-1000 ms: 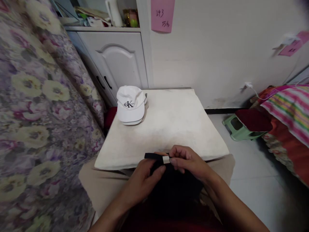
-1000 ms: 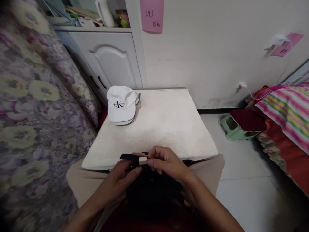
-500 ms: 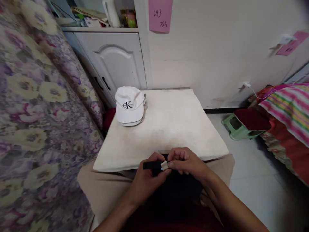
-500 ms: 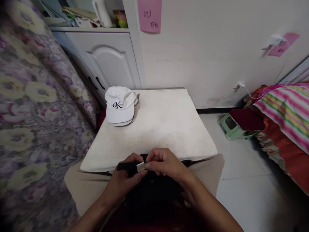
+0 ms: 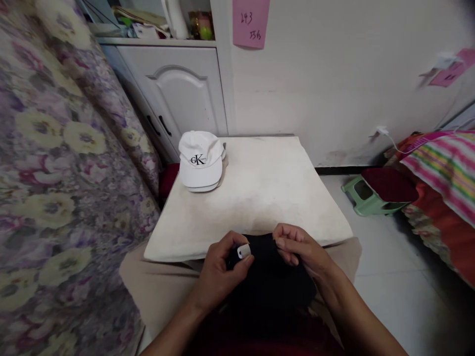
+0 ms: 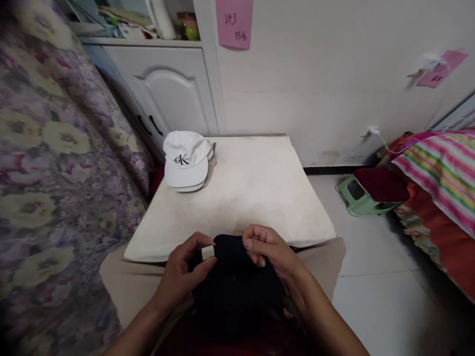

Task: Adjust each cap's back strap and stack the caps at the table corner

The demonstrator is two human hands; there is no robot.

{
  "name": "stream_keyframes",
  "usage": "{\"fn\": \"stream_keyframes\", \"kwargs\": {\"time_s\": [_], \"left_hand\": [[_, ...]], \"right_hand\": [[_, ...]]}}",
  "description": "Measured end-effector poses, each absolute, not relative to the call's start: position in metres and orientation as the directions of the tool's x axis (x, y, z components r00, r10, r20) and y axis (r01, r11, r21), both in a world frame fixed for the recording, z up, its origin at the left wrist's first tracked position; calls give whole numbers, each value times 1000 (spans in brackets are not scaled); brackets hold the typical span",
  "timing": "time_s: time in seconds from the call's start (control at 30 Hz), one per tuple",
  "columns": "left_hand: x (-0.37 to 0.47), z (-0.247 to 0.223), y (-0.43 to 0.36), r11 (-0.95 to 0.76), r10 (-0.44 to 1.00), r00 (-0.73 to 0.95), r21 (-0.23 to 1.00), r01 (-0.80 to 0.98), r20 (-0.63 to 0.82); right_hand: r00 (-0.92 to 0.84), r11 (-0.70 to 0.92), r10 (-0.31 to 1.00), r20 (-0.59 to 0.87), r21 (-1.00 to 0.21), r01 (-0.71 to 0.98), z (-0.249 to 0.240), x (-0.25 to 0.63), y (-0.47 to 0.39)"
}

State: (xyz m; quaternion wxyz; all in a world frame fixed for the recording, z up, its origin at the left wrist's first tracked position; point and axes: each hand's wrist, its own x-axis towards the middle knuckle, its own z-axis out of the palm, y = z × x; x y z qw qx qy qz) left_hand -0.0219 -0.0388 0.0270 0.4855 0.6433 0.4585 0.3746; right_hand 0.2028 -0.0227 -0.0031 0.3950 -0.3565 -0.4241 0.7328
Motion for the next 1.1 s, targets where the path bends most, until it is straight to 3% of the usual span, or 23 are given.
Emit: {"fn": "stream_keyframes", "kwargs": {"time_s": [0.27, 0.6, 0.7, 0.8, 1.1], "left_hand": [[-24, 18, -41, 114, 951, 298, 991, -74, -87], [-18, 19, -38, 297, 918, 370, 867, -401, -143], [-21, 21, -37, 339, 892, 416, 871, -355, -177], [-23, 24, -35, 326, 869, 444, 928, -182, -218], [-16, 28, -31, 146, 824, 552, 989, 7, -126]], "right_hand": [[-456, -319, 874, -167, -906, -279, -12, 205, -26], [-507, -285, 852, -132, -929, -235, -13, 208, -28], [-483, -277, 865, -135, -932, -235, -16, 211, -28], [-445, -272, 882, -152, -937, -218, -14, 215, -26], [-693, -220, 697, -183, -975, 36, 24, 212, -13]]}}
